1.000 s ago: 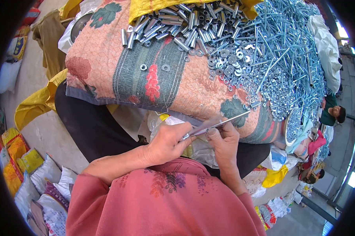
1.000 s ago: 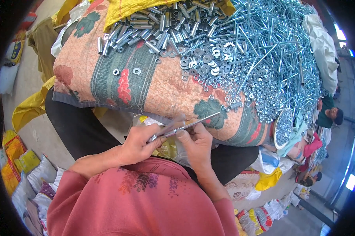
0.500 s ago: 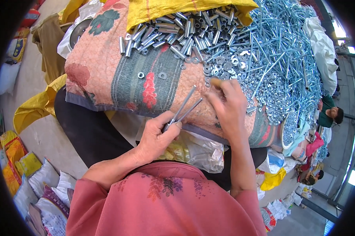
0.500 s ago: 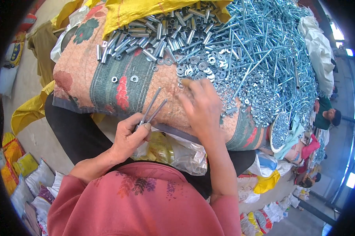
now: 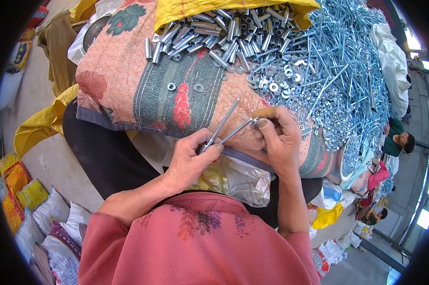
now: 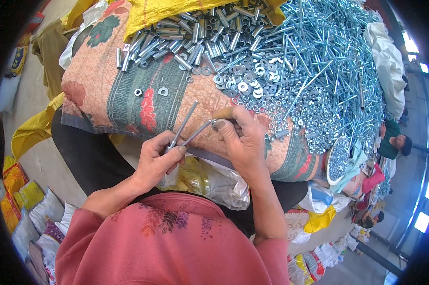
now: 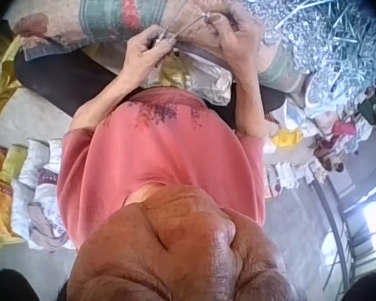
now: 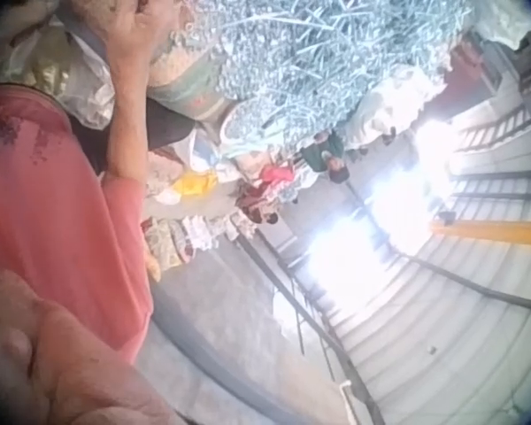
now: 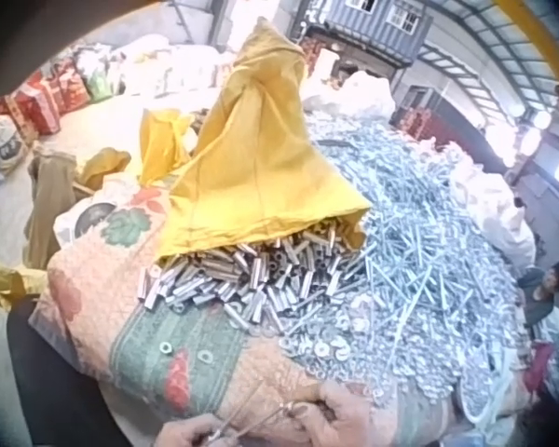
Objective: The person assembles hardware fasteners by sliding washers and threading nuts onto metal bolts by hand.
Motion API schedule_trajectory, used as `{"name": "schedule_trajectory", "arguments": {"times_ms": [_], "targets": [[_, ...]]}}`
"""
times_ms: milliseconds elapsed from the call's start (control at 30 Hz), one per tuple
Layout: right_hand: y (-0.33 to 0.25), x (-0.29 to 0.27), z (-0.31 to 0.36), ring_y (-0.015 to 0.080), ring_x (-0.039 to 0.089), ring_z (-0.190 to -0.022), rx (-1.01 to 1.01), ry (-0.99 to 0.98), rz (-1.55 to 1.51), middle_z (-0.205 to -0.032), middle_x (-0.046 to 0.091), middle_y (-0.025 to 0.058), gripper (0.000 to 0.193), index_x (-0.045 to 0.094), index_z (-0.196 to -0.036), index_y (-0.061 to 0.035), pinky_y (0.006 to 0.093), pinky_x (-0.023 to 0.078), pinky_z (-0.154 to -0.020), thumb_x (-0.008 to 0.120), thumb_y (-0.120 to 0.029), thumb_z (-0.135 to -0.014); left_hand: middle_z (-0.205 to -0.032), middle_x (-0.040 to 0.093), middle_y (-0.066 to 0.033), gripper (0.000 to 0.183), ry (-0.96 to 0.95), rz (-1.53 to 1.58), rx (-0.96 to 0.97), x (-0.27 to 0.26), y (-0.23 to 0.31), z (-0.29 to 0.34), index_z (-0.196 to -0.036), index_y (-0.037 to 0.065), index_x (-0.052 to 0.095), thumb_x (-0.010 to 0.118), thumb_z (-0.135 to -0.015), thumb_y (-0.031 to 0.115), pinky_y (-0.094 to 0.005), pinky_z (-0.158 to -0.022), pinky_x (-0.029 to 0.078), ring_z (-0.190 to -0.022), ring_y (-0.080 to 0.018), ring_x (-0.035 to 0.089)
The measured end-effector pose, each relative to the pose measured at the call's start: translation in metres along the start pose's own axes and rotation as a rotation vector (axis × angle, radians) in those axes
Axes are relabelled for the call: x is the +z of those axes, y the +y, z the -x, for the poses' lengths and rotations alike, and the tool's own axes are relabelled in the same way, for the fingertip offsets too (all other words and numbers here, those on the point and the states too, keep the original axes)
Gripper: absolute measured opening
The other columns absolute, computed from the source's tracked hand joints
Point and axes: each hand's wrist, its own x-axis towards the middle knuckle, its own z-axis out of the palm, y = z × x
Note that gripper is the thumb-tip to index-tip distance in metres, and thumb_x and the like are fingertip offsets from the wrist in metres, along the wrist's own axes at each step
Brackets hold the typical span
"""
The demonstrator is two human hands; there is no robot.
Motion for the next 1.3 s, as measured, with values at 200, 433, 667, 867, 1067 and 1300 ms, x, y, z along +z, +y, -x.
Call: {"name": "schedule_trajectory", "arguments": {"times_ms": [200,433,667,867,1067,1300], "targets": [[-0.002,-0.001,0.006,0.0010,0.045,-0.059,0.140,-0.083,-0.149,-0.073,0.053,-0.0038,0.010,0.058,-0.096,-0.0017,0.0158,0.036,-0.051,0.055,-0.008,-0.089,-0.061,0.049,0.0038,0.014,-0.036,-0.124,0.043,-0.003,-0.005,0.001,-0.077,0.002,0.054,0.059,-0.084,0.013,-0.0217,-0.052,0.033,-0.059,-0.0023,0.039],[-0.004,-0.005,0.013,-0.0007,0.044,-0.053,0.203,-0.124,-0.136,-0.063,0.050,-0.0035,0.014,0.058,-0.094,-0.0026,0.0139,0.033,-0.046,0.050,-0.013,-0.092,-0.061,0.054,0.0015,0.013,-0.215,0.120,-0.198,-0.009,0.004,-0.004,-0.077,0.003,0.056,0.059,-0.084,0.014,-0.0184,-0.042,0.030,-0.047,-0.0012,0.039],[-0.008,-0.012,0.018,0.0000,0.045,-0.052,0.283,-0.300,-0.318,-0.061,0.051,-0.0037,0.023,0.059,-0.093,-0.0020,0.0139,0.036,-0.046,0.047,-0.021,-0.094,-0.061,0.056,-0.0025,0.012,-0.334,0.215,-0.216,-0.015,0.003,-0.005,-0.079,0.003,0.056,0.061,-0.083,0.013,-0.0175,-0.039,0.027,-0.043,-0.0013,0.038],[0.004,-0.006,0.033,0.0040,0.051,-0.062,0.103,-0.347,-0.387,-0.074,0.055,0.0020,0.035,0.063,-0.097,-0.0007,0.0169,0.039,-0.052,0.045,-0.031,-0.095,-0.064,0.058,-0.0063,0.011,-0.428,0.395,-0.258,-0.013,0.000,-0.004,-0.082,0.002,0.057,0.063,-0.082,0.011,-0.0178,-0.038,0.027,-0.042,-0.0027,0.038],[0.026,-0.082,0.034,0.0160,0.058,-0.072,0.000,0.491,0.524,-0.080,0.057,0.0077,0.021,0.062,-0.098,-0.0002,0.0271,0.043,-0.062,0.058,-0.016,-0.085,-0.066,0.058,-0.0096,0.010,-0.372,0.398,-0.174,-0.011,-0.003,-0.004,-0.086,0.001,0.055,0.061,-0.083,0.008,-0.0189,-0.038,0.024,-0.042,-0.0040,0.036],[0.050,-0.116,0.009,0.0282,0.058,-0.071,0.045,0.523,1.036,-0.078,0.058,0.0140,0.016,0.059,-0.094,-0.0014,0.0363,0.045,-0.066,0.060,-0.008,-0.079,-0.067,0.057,-0.0066,0.008,-0.335,0.239,-0.157,-0.005,-0.003,-0.004,-0.084,0.003,0.053,0.058,-0.085,0.009,-0.0186,-0.039,0.027,-0.044,-0.0031,0.038]]}}
